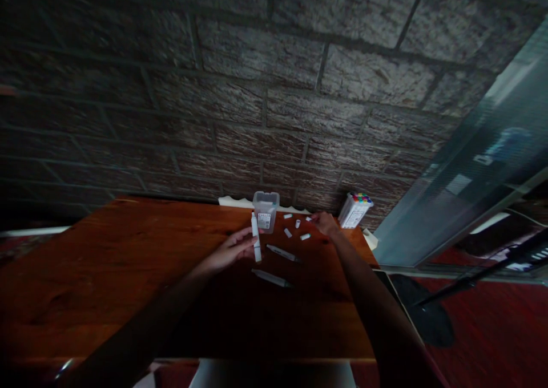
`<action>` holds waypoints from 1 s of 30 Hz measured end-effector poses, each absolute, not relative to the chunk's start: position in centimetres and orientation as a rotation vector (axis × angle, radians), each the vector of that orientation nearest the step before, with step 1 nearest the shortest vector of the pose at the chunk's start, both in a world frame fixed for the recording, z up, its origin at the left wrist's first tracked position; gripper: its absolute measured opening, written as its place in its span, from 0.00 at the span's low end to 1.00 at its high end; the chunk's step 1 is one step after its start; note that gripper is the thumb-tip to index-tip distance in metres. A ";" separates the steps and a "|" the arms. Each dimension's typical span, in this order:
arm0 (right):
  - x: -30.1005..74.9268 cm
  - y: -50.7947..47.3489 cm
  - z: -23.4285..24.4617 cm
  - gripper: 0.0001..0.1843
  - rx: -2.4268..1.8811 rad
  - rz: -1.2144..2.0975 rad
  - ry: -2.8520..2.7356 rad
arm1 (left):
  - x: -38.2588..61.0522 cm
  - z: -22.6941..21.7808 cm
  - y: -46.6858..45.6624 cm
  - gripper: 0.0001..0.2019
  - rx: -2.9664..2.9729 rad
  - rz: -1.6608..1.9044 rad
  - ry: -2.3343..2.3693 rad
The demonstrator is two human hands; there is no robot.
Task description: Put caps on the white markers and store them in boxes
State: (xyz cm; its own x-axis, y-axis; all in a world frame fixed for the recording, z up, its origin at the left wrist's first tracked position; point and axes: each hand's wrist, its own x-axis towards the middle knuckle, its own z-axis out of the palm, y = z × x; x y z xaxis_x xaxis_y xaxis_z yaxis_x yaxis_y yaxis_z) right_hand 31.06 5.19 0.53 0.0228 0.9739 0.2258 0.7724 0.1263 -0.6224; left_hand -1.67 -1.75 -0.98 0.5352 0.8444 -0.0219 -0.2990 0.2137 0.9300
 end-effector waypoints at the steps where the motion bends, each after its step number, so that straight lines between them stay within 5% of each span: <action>1: 31.4 4.9 1.0 0.04 -1.675 0.446 -1.778 | -1.7 -0.9 -1.9 0.25 1.114 0.834 0.615; 9: 25.8 0.5 5.3 0.25 -1.282 0.787 -1.666 | -1.6 -0.1 -2.8 0.21 1.469 0.647 0.518; 30: 20.5 -3.4 6.1 0.19 -1.005 1.046 -1.860 | -2.0 -0.3 -3.0 0.25 1.592 0.611 0.360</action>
State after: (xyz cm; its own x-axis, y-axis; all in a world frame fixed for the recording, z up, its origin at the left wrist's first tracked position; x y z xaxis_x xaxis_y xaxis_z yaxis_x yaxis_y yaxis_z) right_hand 20.49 -3.42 6.10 -0.3989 0.8869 0.2329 0.2619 0.3536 -0.8980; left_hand -2.01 -3.01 -0.26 0.8060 0.5664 0.1718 -0.1248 -0.1211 0.9848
